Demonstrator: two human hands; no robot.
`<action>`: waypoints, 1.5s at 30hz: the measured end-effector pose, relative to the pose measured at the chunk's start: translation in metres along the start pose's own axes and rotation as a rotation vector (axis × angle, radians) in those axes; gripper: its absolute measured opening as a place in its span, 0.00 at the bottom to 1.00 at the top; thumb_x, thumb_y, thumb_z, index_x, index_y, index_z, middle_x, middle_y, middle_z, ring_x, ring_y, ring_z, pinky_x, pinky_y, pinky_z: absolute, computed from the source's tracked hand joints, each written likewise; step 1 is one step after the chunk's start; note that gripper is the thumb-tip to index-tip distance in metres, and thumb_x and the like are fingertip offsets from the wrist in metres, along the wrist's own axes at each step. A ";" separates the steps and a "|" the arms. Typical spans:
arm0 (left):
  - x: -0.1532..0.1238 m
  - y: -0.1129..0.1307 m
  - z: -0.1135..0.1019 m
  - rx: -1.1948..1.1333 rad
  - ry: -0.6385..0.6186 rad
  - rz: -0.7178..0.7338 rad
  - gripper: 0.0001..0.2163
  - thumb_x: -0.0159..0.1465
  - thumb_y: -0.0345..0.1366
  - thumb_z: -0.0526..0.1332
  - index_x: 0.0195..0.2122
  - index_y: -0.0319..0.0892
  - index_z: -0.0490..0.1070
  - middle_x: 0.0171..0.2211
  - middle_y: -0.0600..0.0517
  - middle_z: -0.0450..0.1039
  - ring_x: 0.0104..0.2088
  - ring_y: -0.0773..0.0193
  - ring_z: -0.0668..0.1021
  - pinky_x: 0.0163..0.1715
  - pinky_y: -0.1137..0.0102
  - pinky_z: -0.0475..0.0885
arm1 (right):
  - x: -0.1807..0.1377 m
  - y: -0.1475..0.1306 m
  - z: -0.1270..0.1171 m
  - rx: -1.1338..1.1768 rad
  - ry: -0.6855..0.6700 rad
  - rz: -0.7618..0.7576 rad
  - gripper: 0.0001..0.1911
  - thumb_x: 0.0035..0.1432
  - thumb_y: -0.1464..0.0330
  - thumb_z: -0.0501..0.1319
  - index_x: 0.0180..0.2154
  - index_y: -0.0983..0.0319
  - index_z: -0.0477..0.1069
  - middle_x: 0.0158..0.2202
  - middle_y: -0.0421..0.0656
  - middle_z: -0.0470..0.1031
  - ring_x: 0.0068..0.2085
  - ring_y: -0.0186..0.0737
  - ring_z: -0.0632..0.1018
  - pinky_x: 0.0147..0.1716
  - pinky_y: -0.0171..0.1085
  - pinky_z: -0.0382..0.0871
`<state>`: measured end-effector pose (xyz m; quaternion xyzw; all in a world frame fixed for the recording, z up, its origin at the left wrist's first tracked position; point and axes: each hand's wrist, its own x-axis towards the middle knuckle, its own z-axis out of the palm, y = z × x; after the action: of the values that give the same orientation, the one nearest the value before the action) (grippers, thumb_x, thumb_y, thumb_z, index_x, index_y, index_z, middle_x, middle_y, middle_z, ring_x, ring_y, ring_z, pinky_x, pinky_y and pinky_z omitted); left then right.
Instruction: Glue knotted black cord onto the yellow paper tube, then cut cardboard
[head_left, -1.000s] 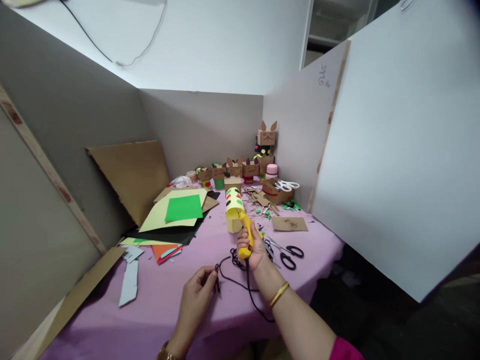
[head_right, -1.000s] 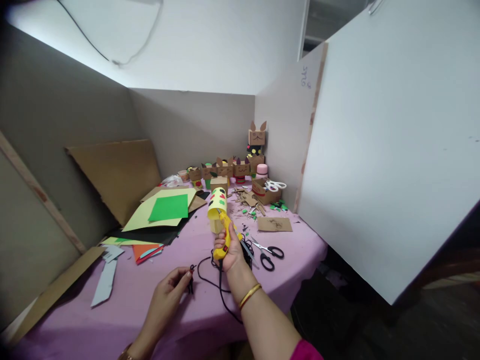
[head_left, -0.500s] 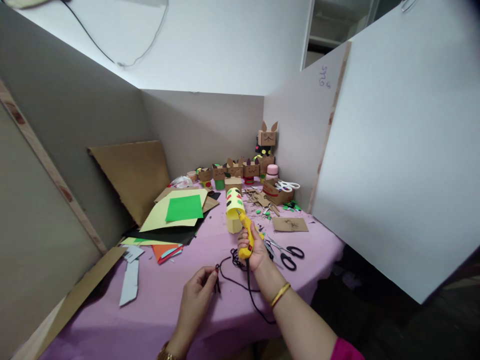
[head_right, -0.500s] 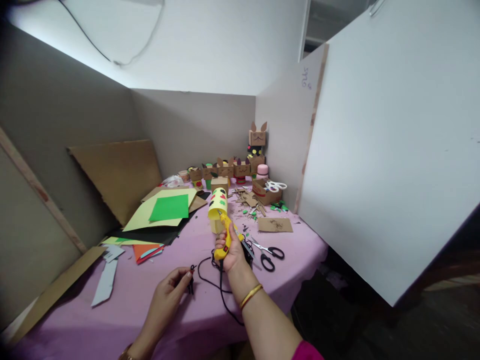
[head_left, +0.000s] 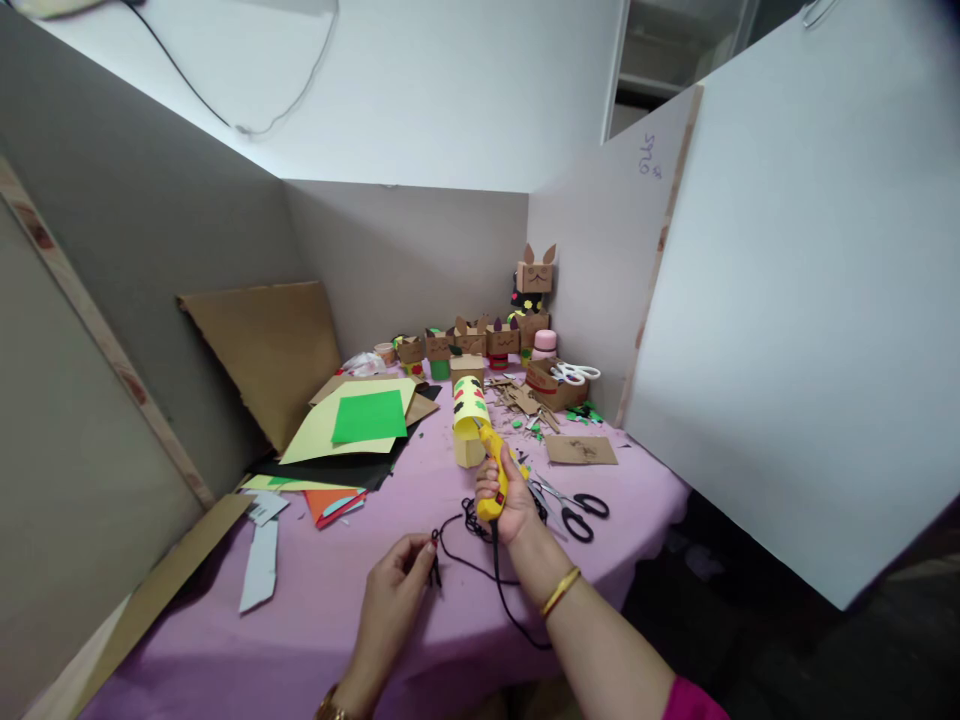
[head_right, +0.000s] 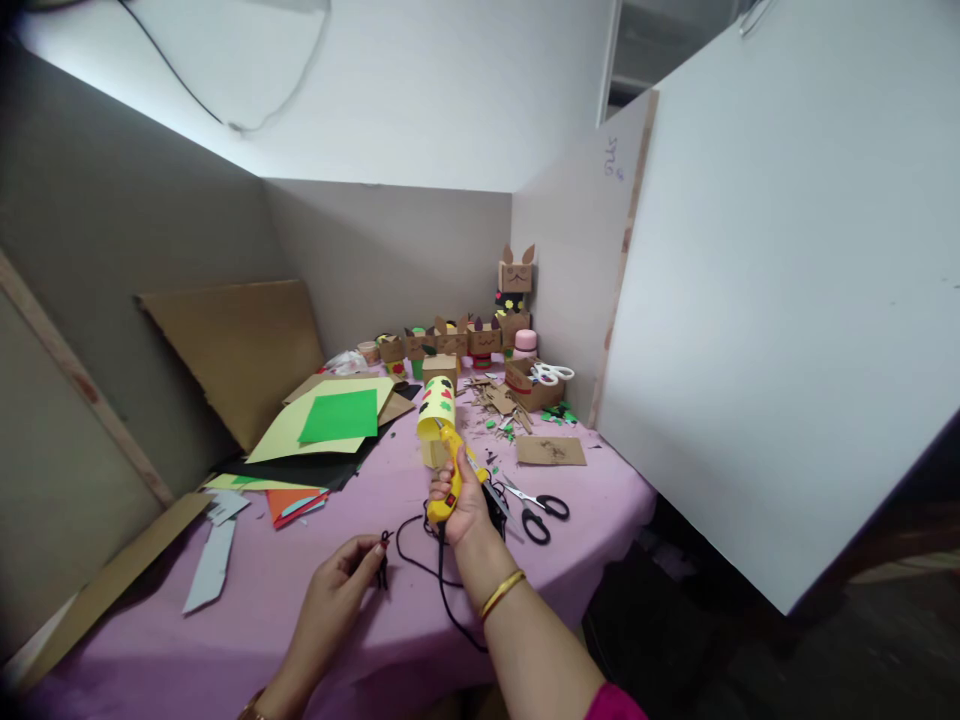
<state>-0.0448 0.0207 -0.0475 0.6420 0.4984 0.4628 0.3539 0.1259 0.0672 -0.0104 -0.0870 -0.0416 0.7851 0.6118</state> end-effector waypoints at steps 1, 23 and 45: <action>0.000 0.000 0.000 0.000 0.004 0.000 0.11 0.56 0.44 0.58 0.27 0.41 0.71 0.21 0.55 0.67 0.25 0.63 0.69 0.26 0.72 0.65 | 0.000 0.000 -0.001 0.006 -0.001 0.004 0.20 0.56 0.56 0.59 0.21 0.63 0.62 0.13 0.30 0.60 0.12 0.22 0.61 0.10 0.22 0.57; 0.000 0.002 0.000 -0.002 0.007 0.003 0.12 0.55 0.46 0.58 0.27 0.41 0.71 0.20 0.56 0.67 0.24 0.64 0.69 0.25 0.73 0.65 | 0.000 -0.003 0.002 0.011 -0.029 0.089 0.22 0.50 0.55 0.64 0.19 0.63 0.61 0.12 0.30 0.61 0.12 0.21 0.62 0.11 0.20 0.57; -0.001 0.002 0.001 -0.010 0.002 -0.001 0.11 0.56 0.44 0.58 0.27 0.41 0.71 0.21 0.55 0.67 0.25 0.64 0.69 0.26 0.73 0.65 | -0.001 -0.001 0.003 0.017 -0.002 0.054 0.22 0.49 0.54 0.64 0.19 0.62 0.60 0.11 0.30 0.61 0.11 0.21 0.62 0.10 0.21 0.58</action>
<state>-0.0438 0.0198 -0.0464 0.6395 0.4968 0.4659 0.3566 0.1269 0.0666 -0.0072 -0.0820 -0.0333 0.8017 0.5912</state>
